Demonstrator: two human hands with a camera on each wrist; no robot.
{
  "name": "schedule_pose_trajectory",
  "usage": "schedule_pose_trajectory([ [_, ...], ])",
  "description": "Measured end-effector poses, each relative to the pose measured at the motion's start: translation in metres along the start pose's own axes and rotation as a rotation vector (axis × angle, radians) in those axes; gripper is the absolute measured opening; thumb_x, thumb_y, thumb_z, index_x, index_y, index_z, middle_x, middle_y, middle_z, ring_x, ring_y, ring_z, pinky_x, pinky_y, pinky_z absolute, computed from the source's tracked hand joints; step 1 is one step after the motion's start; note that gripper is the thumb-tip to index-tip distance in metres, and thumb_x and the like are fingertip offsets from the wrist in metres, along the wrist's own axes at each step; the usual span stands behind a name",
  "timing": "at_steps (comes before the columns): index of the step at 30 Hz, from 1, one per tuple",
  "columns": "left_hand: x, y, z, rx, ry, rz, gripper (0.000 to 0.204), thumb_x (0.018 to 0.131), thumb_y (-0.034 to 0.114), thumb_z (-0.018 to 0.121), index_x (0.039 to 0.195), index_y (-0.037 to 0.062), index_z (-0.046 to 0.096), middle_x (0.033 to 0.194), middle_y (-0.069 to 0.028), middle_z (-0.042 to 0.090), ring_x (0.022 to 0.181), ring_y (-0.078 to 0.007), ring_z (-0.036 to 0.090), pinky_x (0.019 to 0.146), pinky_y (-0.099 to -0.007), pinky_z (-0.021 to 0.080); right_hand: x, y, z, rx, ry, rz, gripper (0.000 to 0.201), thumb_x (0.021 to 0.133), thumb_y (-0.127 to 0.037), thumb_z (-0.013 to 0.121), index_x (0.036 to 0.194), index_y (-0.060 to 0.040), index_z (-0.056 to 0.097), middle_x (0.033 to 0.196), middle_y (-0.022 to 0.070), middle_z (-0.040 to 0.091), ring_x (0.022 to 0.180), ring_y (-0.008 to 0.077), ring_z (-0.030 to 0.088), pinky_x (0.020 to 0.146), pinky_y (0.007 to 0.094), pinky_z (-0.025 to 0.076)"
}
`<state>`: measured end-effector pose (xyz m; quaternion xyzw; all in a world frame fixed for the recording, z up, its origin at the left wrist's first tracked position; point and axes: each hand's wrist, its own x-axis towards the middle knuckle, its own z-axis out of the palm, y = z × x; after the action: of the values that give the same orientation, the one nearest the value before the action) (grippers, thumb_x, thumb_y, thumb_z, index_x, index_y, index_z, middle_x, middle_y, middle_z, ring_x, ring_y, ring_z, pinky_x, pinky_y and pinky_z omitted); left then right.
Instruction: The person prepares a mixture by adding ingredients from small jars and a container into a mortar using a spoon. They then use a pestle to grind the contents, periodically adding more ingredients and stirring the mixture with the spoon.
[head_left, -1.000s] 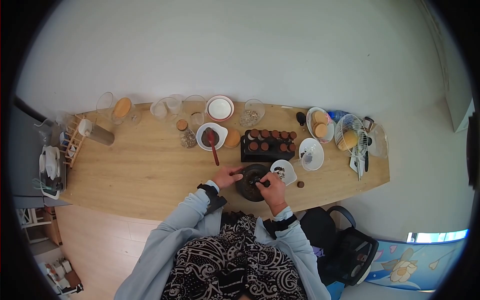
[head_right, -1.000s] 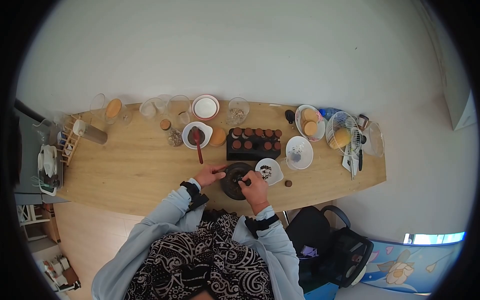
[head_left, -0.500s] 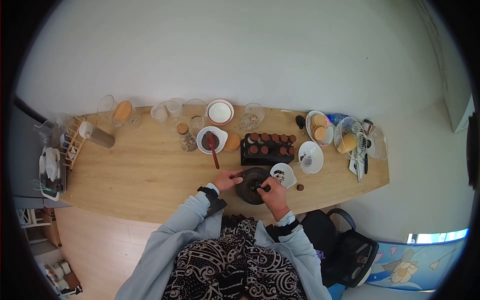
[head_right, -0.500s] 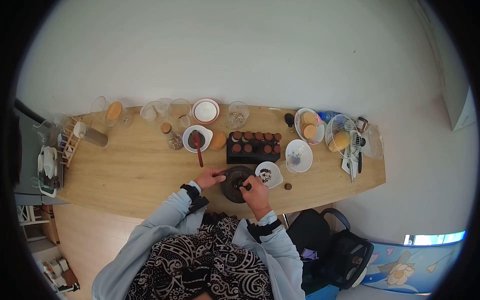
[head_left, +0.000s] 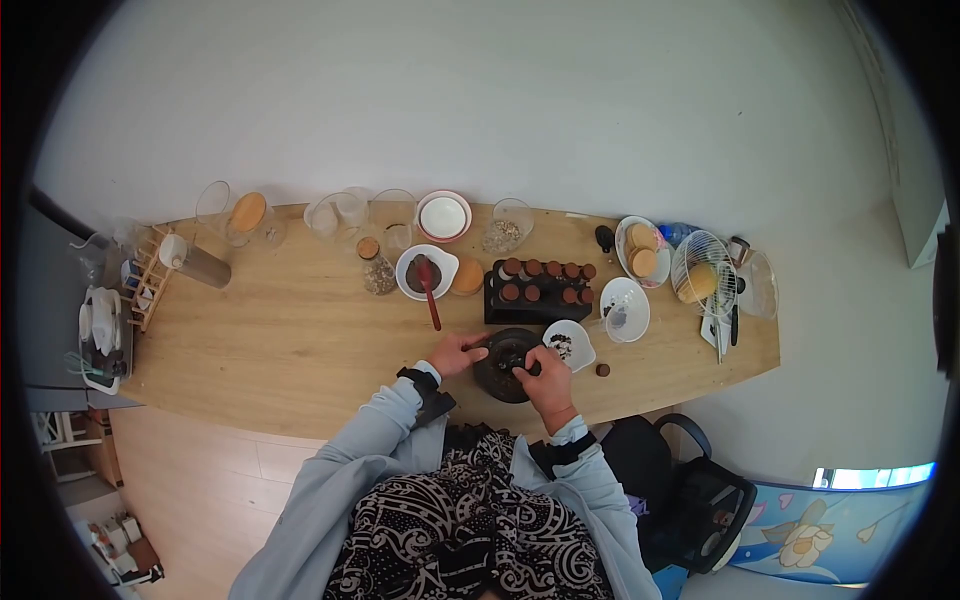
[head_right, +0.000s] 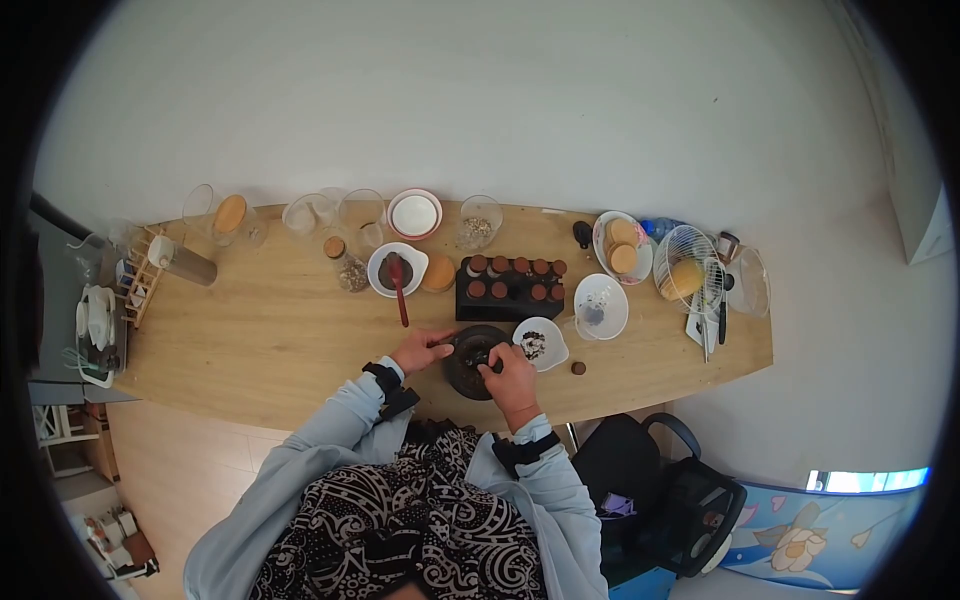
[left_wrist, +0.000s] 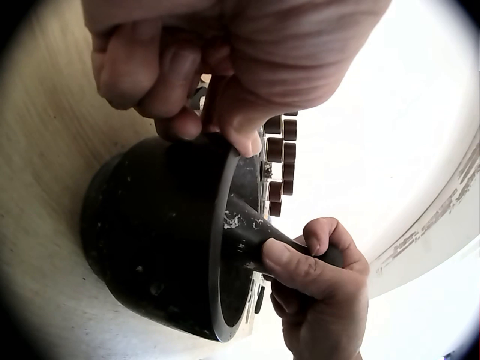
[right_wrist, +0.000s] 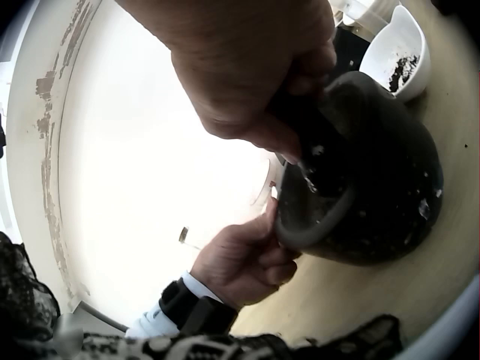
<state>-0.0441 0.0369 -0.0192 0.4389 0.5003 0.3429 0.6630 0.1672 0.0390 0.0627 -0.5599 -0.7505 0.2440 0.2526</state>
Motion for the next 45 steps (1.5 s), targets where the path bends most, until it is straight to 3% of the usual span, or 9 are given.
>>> schedule_pose_trajectory([
  [4, 0.008, -0.007, -0.002, 0.032, 0.001, -0.043, 0.045, 0.088, 0.013, 0.064, 0.131, 0.0030, 0.054, 0.098, -0.0056, 0.068, 0.082, -0.0080, 0.057, 0.075, -0.0254, 0.048, 0.005, -0.002, -0.001, -0.046, -0.008, 0.034, 0.027, 0.064, -0.011, 0.078, 0.076, -0.0094, 0.054, 0.075, 0.0096, 0.057, 0.073, 0.0334, 0.059, 0.065, 0.0413, 0.047],
  [6, 0.004, -0.010, 0.002, -0.005, 0.020, 0.084, 0.044, 0.090, 0.018, 0.064, 0.133, 0.0078, 0.055, 0.087, 0.0047, 0.062, 0.062, -0.0024, 0.042, 0.053, -0.0198, 0.034, 0.000, -0.003, 0.005, -0.003, 0.018, -0.001, 0.027, 0.064, -0.011, 0.078, 0.076, -0.0094, 0.054, 0.075, 0.0096, 0.057, 0.072, 0.0335, 0.059, 0.065, 0.0414, 0.047],
  [13, 0.011, -0.014, 0.002, -0.048, 0.032, 0.081, 0.044, 0.090, 0.015, 0.063, 0.133, 0.0070, 0.055, 0.083, 0.0048, 0.062, 0.062, -0.0029, 0.042, 0.054, -0.0212, 0.035, 0.011, -0.002, -0.006, -0.094, -0.076, 0.051, 0.025, 0.065, -0.011, 0.077, 0.078, -0.0109, 0.055, 0.078, 0.0107, 0.057, 0.073, 0.0349, 0.059, 0.065, 0.0439, 0.048],
  [16, 0.003, -0.005, 0.001, 0.027, 0.024, 0.058, 0.044, 0.090, 0.013, 0.063, 0.133, 0.0060, 0.054, 0.084, 0.0048, 0.061, 0.065, -0.0033, 0.044, 0.057, -0.0205, 0.038, 0.005, -0.005, 0.000, -0.081, -0.035, 0.040, 0.026, 0.064, -0.010, 0.077, 0.076, -0.0088, 0.055, 0.077, 0.0111, 0.057, 0.073, 0.0342, 0.059, 0.066, 0.0421, 0.048],
  [18, 0.001, -0.003, 0.000, -0.004, -0.005, 0.005, 0.047, 0.088, 0.014, 0.065, 0.131, 0.0009, 0.053, 0.098, -0.0058, 0.068, 0.084, -0.0086, 0.057, 0.078, -0.0256, 0.047, 0.006, -0.004, -0.002, -0.083, -0.029, 0.041, 0.026, 0.064, -0.011, 0.078, 0.076, -0.0088, 0.055, 0.076, 0.0112, 0.057, 0.073, 0.0340, 0.059, 0.066, 0.0419, 0.048],
  [20, 0.004, -0.015, 0.002, -0.004, -0.001, 0.006, 0.047, 0.088, 0.014, 0.065, 0.131, 0.0010, 0.053, 0.099, -0.0062, 0.068, 0.084, -0.0087, 0.057, 0.078, -0.0257, 0.047, 0.013, 0.001, -0.008, -0.073, -0.165, 0.091, 0.026, 0.064, -0.011, 0.078, 0.075, -0.0089, 0.055, 0.076, 0.0106, 0.057, 0.073, 0.0334, 0.059, 0.065, 0.0418, 0.048],
  [27, 0.012, -0.026, 0.000, -0.043, 0.001, 0.111, 0.047, 0.088, 0.015, 0.065, 0.132, 0.0020, 0.053, 0.101, -0.0080, 0.068, 0.086, -0.0099, 0.059, 0.080, -0.0268, 0.048, 0.002, 0.002, 0.002, -0.019, -0.015, 0.024, 0.024, 0.064, -0.012, 0.077, 0.076, -0.0110, 0.056, 0.078, 0.0117, 0.058, 0.073, 0.0359, 0.059, 0.065, 0.0450, 0.047],
  [29, 0.010, -0.021, 0.000, -0.001, -0.004, 0.058, 0.047, 0.088, 0.015, 0.065, 0.131, 0.0013, 0.054, 0.102, -0.0083, 0.068, 0.087, -0.0102, 0.059, 0.080, -0.0269, 0.048, 0.012, 0.006, -0.011, -0.054, -0.191, 0.116, 0.024, 0.064, -0.011, 0.077, 0.076, -0.0111, 0.056, 0.077, 0.0111, 0.057, 0.073, 0.0356, 0.059, 0.065, 0.0447, 0.047],
  [45, 0.008, -0.016, -0.002, 0.055, -0.032, 0.032, 0.047, 0.091, 0.010, 0.061, 0.135, 0.0010, 0.049, 0.112, -0.0042, 0.065, 0.096, -0.0082, 0.056, 0.087, -0.0244, 0.045, 0.005, -0.002, 0.003, 0.000, -0.074, 0.003, 0.026, 0.060, -0.010, 0.078, 0.073, -0.0082, 0.055, 0.072, 0.0095, 0.056, 0.071, 0.0317, 0.059, 0.065, 0.0407, 0.047],
])
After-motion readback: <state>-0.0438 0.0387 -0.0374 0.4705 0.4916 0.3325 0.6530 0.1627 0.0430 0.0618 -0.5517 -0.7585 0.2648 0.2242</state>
